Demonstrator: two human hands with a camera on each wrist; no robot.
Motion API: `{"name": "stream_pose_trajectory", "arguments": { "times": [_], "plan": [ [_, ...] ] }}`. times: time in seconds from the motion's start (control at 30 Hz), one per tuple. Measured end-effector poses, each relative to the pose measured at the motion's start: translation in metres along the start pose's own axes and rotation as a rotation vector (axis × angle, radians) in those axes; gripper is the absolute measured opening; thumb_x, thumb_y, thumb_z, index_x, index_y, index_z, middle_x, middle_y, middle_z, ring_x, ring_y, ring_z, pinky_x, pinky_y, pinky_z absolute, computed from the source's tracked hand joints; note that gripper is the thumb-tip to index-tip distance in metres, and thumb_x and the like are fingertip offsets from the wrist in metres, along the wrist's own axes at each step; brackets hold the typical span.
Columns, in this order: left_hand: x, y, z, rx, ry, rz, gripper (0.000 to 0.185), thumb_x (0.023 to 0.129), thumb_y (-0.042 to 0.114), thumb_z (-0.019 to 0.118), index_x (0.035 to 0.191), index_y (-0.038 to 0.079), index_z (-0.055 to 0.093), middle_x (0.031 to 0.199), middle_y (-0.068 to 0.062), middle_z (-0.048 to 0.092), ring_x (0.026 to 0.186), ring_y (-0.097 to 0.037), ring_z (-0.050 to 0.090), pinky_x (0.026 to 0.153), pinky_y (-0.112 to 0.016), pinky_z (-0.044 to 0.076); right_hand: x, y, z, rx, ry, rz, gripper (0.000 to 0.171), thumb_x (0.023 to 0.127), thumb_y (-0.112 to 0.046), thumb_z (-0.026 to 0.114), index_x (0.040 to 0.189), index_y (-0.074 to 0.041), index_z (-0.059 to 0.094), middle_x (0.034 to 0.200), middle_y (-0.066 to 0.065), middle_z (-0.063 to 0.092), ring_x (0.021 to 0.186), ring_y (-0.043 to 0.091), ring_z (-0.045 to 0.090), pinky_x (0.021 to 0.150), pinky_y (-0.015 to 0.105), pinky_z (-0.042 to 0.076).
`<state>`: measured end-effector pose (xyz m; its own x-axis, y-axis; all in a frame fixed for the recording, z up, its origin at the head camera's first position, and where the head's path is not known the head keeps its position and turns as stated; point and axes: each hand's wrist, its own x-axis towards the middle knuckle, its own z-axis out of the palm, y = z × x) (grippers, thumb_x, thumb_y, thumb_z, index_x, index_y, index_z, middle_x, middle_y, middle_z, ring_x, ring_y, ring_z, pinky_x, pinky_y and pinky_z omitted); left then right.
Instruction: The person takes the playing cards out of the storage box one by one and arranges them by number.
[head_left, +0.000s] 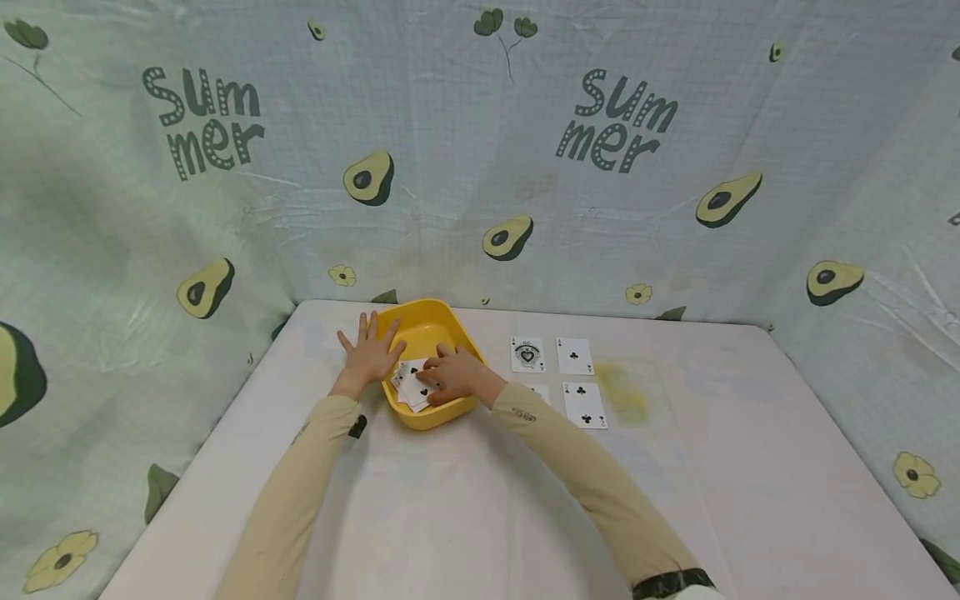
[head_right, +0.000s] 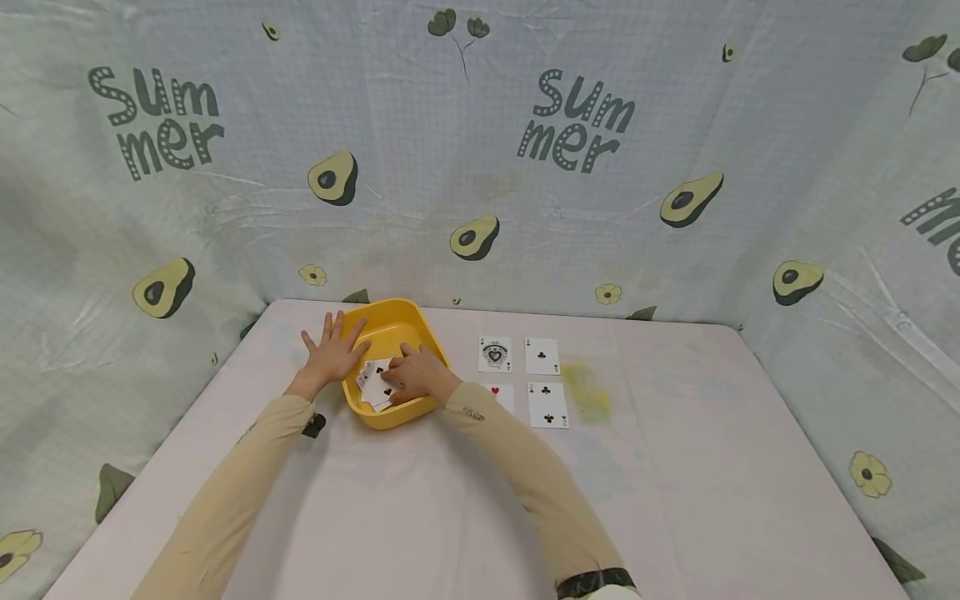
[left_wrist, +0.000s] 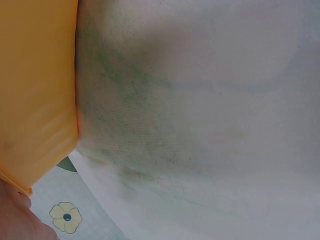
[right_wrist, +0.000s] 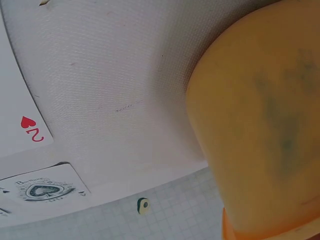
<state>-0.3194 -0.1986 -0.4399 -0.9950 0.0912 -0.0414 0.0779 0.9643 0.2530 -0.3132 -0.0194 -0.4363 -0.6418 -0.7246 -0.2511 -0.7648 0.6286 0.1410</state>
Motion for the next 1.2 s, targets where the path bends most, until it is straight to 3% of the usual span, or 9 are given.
{"name": "stream_pose_trajectory", "arguments": {
  "times": [0.17, 0.37, 0.67, 0.9, 1.2],
  "plan": [
    [-0.0009, 0.0006, -0.0019, 0.006, -0.005, -0.002, 0.057, 0.095, 0.044, 0.024, 0.144, 0.016, 0.013, 0.148, -0.024, -0.007, 0.135, -0.041, -0.014, 0.095, -0.071, -0.011, 0.0002, -0.0011, -0.0001, -0.001, 0.023, -0.009, 0.05, 0.086, -0.049, 0.049, 0.133, -0.031, 0.042, 0.131, -0.006, 0.046, 0.129, 0.025, 0.029, 0.104, 0.049, 0.03],
    [-0.0007, 0.0001, -0.0008, -0.002, 0.005, 0.0, 0.057, 0.095, 0.043, 0.026, 0.144, 0.016, 0.014, 0.148, -0.024, -0.006, 0.135, -0.041, -0.012, 0.095, -0.071, -0.011, 0.0017, -0.0025, 0.0023, -0.019, 0.053, -0.01, 0.05, 0.084, -0.052, 0.05, 0.129, -0.031, 0.047, 0.126, -0.003, 0.047, 0.119, 0.021, 0.035, 0.097, 0.044, 0.037],
    [0.0017, -0.0008, 0.0022, -0.002, 0.002, -0.001, 0.057, 0.095, 0.043, 0.027, 0.144, 0.016, 0.014, 0.148, -0.024, -0.007, 0.135, -0.042, -0.013, 0.095, -0.071, -0.011, 0.003, -0.0008, 0.0067, 0.057, 0.046, 0.038, 0.05, 0.082, -0.058, 0.049, 0.124, -0.029, 0.047, 0.138, 0.002, 0.039, 0.122, 0.023, 0.033, 0.1, 0.047, 0.034],
    [0.0024, 0.0007, 0.0018, 0.0, 0.006, -0.008, 0.058, 0.095, 0.044, 0.027, 0.144, 0.016, 0.015, 0.148, -0.024, -0.007, 0.135, -0.042, -0.012, 0.095, -0.071, -0.011, 0.0039, -0.001, 0.0081, 0.047, 0.022, 0.066, 0.054, 0.08, -0.063, 0.047, 0.124, -0.032, 0.044, 0.128, 0.002, 0.048, 0.116, 0.02, 0.036, 0.097, 0.041, 0.036],
    [0.002, 0.0005, 0.0009, -0.007, 0.007, -0.003, 0.058, 0.095, 0.043, 0.027, 0.144, 0.015, 0.015, 0.148, -0.024, -0.006, 0.135, -0.042, -0.013, 0.095, -0.071, -0.011, 0.0036, 0.001, 0.0072, 0.021, 0.051, 0.056, 0.054, 0.079, -0.061, 0.05, 0.124, -0.032, 0.046, 0.119, 0.003, 0.052, 0.108, 0.019, 0.037, 0.087, 0.034, 0.038]
  ]
}}
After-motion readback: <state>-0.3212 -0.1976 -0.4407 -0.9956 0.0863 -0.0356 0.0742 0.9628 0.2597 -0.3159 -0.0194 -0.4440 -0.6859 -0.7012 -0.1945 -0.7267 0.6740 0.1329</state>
